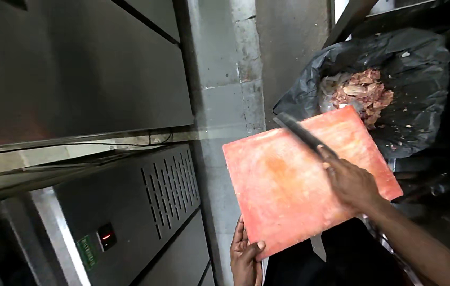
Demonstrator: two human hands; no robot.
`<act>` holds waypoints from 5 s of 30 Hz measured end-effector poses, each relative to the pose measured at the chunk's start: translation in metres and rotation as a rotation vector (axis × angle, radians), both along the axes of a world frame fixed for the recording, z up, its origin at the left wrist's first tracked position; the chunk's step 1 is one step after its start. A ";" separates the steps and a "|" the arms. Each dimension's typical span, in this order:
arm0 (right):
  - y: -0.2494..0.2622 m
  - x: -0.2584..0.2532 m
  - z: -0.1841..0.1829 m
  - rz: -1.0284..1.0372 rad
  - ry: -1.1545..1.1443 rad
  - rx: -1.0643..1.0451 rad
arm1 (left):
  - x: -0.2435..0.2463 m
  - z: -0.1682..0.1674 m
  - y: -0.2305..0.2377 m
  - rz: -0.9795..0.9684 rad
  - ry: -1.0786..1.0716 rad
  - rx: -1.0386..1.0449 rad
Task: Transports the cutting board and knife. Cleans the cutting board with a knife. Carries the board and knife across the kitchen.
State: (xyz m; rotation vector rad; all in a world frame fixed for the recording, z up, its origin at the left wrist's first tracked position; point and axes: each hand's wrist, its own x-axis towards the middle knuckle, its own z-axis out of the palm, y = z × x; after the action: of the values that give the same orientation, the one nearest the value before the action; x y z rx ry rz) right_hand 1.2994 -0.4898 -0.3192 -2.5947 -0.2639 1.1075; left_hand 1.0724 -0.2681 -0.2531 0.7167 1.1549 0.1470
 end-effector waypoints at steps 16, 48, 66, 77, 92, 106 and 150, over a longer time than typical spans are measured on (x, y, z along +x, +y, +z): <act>0.044 -0.073 0.061 0.160 -0.272 0.377 | -0.002 0.006 -0.003 -0.020 0.057 -0.007; 0.061 -0.084 0.041 0.133 -0.272 0.269 | -0.007 0.001 -0.002 -0.039 0.025 -0.021; 0.008 -0.015 0.025 -0.138 0.097 -0.052 | -0.008 0.002 0.001 -0.081 0.025 -0.049; -0.028 -0.069 0.044 -0.091 -0.279 0.187 | -0.007 0.001 0.013 -0.184 0.009 -0.072; 0.057 -0.099 0.062 0.206 -0.017 0.192 | 0.007 -0.004 0.037 -0.462 0.139 -0.196; -0.077 0.017 0.003 -0.388 -0.161 -0.170 | 0.010 0.005 0.037 -0.514 0.124 -0.155; 0.001 -0.021 0.055 -0.254 -0.147 0.186 | 0.003 0.008 0.026 -0.481 0.146 -0.114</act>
State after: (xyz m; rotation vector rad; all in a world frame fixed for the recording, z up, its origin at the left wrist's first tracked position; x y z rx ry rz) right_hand 1.2787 -0.4893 -0.2643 -2.4621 -0.0619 0.7691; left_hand 1.0759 -0.2420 -0.2456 0.8936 1.0874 -0.3774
